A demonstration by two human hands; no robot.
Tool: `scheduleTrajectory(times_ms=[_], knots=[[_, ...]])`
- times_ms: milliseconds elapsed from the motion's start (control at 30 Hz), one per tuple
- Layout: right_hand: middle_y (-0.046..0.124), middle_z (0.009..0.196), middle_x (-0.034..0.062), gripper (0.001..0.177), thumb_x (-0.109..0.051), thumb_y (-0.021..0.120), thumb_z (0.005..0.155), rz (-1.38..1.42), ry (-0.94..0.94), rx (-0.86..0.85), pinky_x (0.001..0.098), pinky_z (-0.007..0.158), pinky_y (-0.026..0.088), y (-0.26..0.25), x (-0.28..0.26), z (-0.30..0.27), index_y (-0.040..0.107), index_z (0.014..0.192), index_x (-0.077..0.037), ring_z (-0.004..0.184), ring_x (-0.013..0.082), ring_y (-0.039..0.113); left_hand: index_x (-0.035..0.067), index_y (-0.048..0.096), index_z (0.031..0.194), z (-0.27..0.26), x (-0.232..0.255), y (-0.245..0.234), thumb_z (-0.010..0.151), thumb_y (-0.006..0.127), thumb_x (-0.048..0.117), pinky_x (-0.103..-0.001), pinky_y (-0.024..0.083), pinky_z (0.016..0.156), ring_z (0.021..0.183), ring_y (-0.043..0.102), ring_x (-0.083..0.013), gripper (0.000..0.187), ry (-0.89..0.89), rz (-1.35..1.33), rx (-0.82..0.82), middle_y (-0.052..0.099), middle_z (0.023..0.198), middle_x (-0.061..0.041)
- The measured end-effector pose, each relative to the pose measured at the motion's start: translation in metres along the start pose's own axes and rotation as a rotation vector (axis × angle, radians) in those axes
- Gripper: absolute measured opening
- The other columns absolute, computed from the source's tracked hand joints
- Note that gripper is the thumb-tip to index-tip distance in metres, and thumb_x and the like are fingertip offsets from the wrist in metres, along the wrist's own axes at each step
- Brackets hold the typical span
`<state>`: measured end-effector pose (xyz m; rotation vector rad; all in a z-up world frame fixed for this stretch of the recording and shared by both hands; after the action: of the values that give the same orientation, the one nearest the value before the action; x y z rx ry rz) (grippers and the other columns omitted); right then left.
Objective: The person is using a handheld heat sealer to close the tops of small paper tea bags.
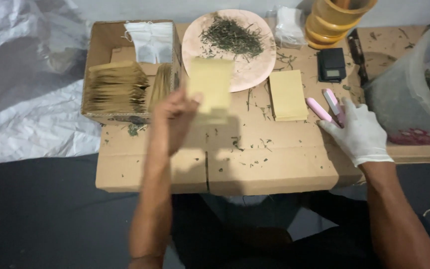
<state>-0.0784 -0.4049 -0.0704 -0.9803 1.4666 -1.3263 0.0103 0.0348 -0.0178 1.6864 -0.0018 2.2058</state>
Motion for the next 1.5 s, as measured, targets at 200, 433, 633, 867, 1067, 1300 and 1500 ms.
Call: scheduleTrajectory(times_ms=[200, 433, 633, 867, 1067, 1300, 1500], knots=[[0.073, 0.120, 0.0237, 0.040, -0.021, 0.080, 0.114, 0.061, -0.226, 0.507, 0.0491, 0.085, 0.057, -0.042, -0.010, -0.032, 0.081, 0.148, 0.000, 0.100, 0.0397, 0.069, -0.018, 0.060, 0.159, 0.008, 0.139, -0.057, 0.117, 0.067, -0.007, -0.025, 0.044, 0.041, 0.053, 0.048, -0.0127, 0.044, 0.206, 0.935, 0.182, 0.075, 0.092, -0.023], [0.078, 0.121, 0.0178, 0.036, 0.007, 0.079, 0.099, 0.311, -0.630, 0.587, 0.0446, 0.092, 0.056, -0.047, -0.090, -0.067, 0.080, 0.133, -0.001, 0.101, 0.0342, 0.071, -0.011, 0.079, 0.139, 0.038, 0.120, -0.075, 0.111, 0.073, 0.010, -0.050, 0.056, 0.059, 0.060, 0.071, -0.0354, 0.036, 0.090, 1.450, 0.109, 0.080, 0.089, -0.025], [0.078, 0.124, 0.0079, 0.031, -0.019, 0.075, 0.102, 0.262, -0.794, 0.444, 0.0369, 0.090, 0.058, -0.018, -0.128, -0.073, 0.077, 0.132, -0.008, 0.103, 0.0257, 0.073, 0.005, 0.078, 0.151, 0.053, 0.090, -0.073, 0.103, 0.069, 0.017, -0.059, 0.059, 0.069, 0.077, 0.077, -0.0519, 0.050, 0.062, 1.621, 0.087, 0.084, 0.092, -0.021], [0.077, 0.130, -0.0072, 0.024, -0.035, 0.065, 0.110, 0.150, -0.749, 0.314, 0.0382, 0.089, 0.063, 0.005, -0.133, -0.064, 0.074, 0.132, -0.029, 0.118, 0.0222, 0.074, 0.008, 0.074, 0.156, 0.066, 0.060, -0.079, 0.108, 0.066, 0.025, -0.070, 0.060, 0.073, 0.088, 0.077, -0.0604, 0.051, -0.152, 1.601, 0.010, 0.080, 0.092, -0.029], [0.075, 0.132, -0.0081, 0.024, -0.036, 0.061, 0.113, 0.145, -0.761, 0.279, 0.0371, 0.091, 0.062, 0.011, -0.142, -0.066, 0.073, 0.133, -0.028, 0.124, 0.0209, 0.073, 0.005, 0.065, 0.162, 0.062, 0.043, -0.075, 0.107, 0.065, 0.021, -0.080, 0.057, 0.084, 0.104, 0.074, -0.0686, 0.058, -0.256, 1.617, -0.055, 0.079, 0.110, -0.040], [0.073, 0.133, -0.0078, 0.023, -0.035, 0.060, 0.115, 0.184, -0.798, 0.300, 0.0380, 0.089, 0.061, 0.020, -0.145, -0.062, 0.070, 0.134, -0.028, 0.122, 0.0224, 0.071, 0.007, 0.061, 0.165, 0.054, 0.036, -0.070, 0.108, 0.061, 0.018, -0.078, 0.056, 0.091, 0.111, 0.073, -0.0687, 0.058, -0.303, 1.603, -0.080, 0.077, 0.115, -0.043], [0.072, 0.132, -0.0084, 0.024, -0.037, 0.059, 0.115, 0.171, -0.802, 0.323, 0.0365, 0.087, 0.061, 0.021, -0.149, -0.059, 0.070, 0.133, -0.027, 0.122, 0.0204, 0.071, 0.003, 0.063, 0.162, 0.056, 0.031, -0.066, 0.110, 0.055, 0.014, -0.077, 0.056, 0.090, 0.110, 0.073, -0.0692, 0.054, -0.300, 1.577, -0.094, 0.076, 0.112, -0.045]])
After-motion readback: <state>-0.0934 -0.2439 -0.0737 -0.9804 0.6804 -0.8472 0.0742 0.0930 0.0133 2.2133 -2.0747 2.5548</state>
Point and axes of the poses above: each hand's wrist, its own z-axis towards the middle knuckle, its own y-axis out of the palm, x = y × z, the point moved 5 cm from there along z, towards the middle knuckle
